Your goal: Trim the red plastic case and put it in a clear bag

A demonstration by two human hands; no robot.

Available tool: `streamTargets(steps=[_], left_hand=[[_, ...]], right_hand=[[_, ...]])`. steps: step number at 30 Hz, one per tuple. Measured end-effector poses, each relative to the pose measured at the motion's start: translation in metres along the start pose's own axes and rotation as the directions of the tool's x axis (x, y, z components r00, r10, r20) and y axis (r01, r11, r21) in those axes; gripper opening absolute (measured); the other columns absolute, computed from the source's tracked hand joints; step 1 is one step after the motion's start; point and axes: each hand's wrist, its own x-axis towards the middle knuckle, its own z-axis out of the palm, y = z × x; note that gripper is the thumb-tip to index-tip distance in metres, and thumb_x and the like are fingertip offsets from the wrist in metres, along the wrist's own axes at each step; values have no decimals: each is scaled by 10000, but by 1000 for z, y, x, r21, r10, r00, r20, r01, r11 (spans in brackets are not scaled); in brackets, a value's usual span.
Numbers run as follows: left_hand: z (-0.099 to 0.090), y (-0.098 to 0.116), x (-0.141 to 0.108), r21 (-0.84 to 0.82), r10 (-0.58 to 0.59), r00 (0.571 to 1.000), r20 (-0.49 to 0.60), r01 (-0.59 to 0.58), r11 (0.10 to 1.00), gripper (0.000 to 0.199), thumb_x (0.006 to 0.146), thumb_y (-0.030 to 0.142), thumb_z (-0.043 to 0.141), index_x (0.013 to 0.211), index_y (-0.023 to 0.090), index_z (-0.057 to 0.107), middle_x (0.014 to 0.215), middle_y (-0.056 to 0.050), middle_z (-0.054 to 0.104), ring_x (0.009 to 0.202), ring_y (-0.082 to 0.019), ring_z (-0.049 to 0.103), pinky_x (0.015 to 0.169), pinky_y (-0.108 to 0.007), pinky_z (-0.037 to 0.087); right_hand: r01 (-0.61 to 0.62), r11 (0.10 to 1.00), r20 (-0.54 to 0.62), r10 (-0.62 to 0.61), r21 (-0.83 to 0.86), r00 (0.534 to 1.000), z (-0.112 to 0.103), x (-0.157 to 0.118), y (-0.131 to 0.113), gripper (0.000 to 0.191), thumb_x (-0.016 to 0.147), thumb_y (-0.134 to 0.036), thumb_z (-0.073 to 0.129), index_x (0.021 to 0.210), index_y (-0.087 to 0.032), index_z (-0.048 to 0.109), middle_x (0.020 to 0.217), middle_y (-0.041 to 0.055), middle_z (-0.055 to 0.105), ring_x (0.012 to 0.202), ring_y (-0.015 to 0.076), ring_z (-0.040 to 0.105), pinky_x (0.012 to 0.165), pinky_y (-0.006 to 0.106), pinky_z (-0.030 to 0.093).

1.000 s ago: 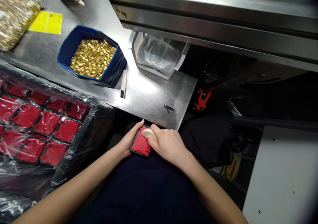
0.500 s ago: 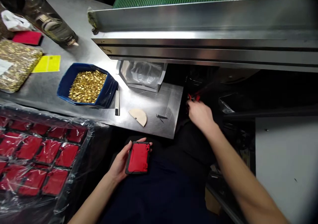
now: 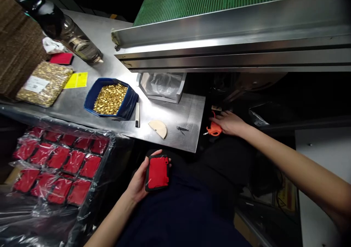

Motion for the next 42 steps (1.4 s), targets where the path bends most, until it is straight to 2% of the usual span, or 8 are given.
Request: streamTargets(steps=[7, 12, 20, 27, 31, 35, 37, 42], left_hand=[[1, -11, -8, 234, 141, 989, -47, -127, 964, 604, 873, 486, 769, 1409, 296, 564, 1328, -116, 683, 1140, -322, 677, 874, -455, 630], [-2, -20, -6, 381, 257, 965, -44, -221, 898, 659, 856, 580, 751, 1399, 257, 564, 1278, -133, 681, 1111, -332, 671, 868, -420, 620], [-2, -11, -16, 617, 261, 962, 81, -254, 745, 849, 795, 483, 848, 1524, 271, 466, 1405, -139, 640, 1268, -383, 607, 1099, -456, 484], [30, -3, -21, 909, 291, 939, 181, -273, 316, 1155, 678, 361, 933, 1629, 372, 279, 1511, -100, 555, 1394, -402, 515, 1241, -532, 334], [28, 4, -22, 749, 105, 962, 251, -262, 609, 1112, 698, 389, 917, 1623, 369, 300, 1502, -110, 578, 1396, -394, 530, 1239, -542, 347], [13, 9, -21, 367, 23, 962, 273, -127, 922, 1026, 777, 674, 765, 1625, 357, 283, 1590, -153, 488, 1323, -462, 578, 1077, -643, 497], [12, 8, -19, 525, 92, 973, 210, -191, 829, 1023, 780, 568, 816, 1627, 369, 278, 1588, -130, 498, 1360, -443, 544, 1131, -624, 457], [41, 8, -8, 892, 83, 898, 433, -440, 108, 1058, 716, 90, 791, 1628, 317, 306, 1553, -115, 548, 1406, -461, 458, 1218, -620, 302]], right_hand=[[248, 969, 120, -248, 13, 961, -49, -55, -117, 221, 852, -270, 654, 972, -110, 747, 1108, 206, 730, 1067, 344, 664, 996, 462, 429], [195, 963, 308, -245, 185, 919, -70, -60, -176, 125, 772, -240, 651, 764, -152, 740, 775, 122, 769, 693, 289, 738, 594, 358, 449], [26, 966, 401, -131, 258, 907, -97, -63, -174, 98, 701, -249, 683, 732, -182, 747, 737, 116, 760, 672, 268, 729, 562, 318, 416], [-24, 944, 389, -112, 328, 914, -136, -78, -140, 153, 658, -203, 635, 516, -237, 589, 529, 55, 626, 465, 202, 583, 468, 322, 285], [-126, 963, 415, 16, 238, 909, -130, -70, -119, 152, 653, -191, 613, 513, -234, 572, 526, 50, 613, 475, 196, 572, 492, 320, 307], [-41, 924, 435, -140, 381, 890, -111, -76, -115, 307, 698, -286, 628, 458, -232, 444, 445, 2, 498, 389, 150, 432, 431, 312, 238], [-11, 876, 433, -227, 481, 872, -108, -83, -119, 356, 722, -327, 640, 456, -228, 426, 420, -10, 461, 365, 132, 384, 411, 311, 209], [-105, 965, 400, 0, 239, 916, -122, -75, -132, 141, 659, -194, 640, 531, -218, 587, 509, 32, 595, 447, 174, 543, 459, 306, 284]])
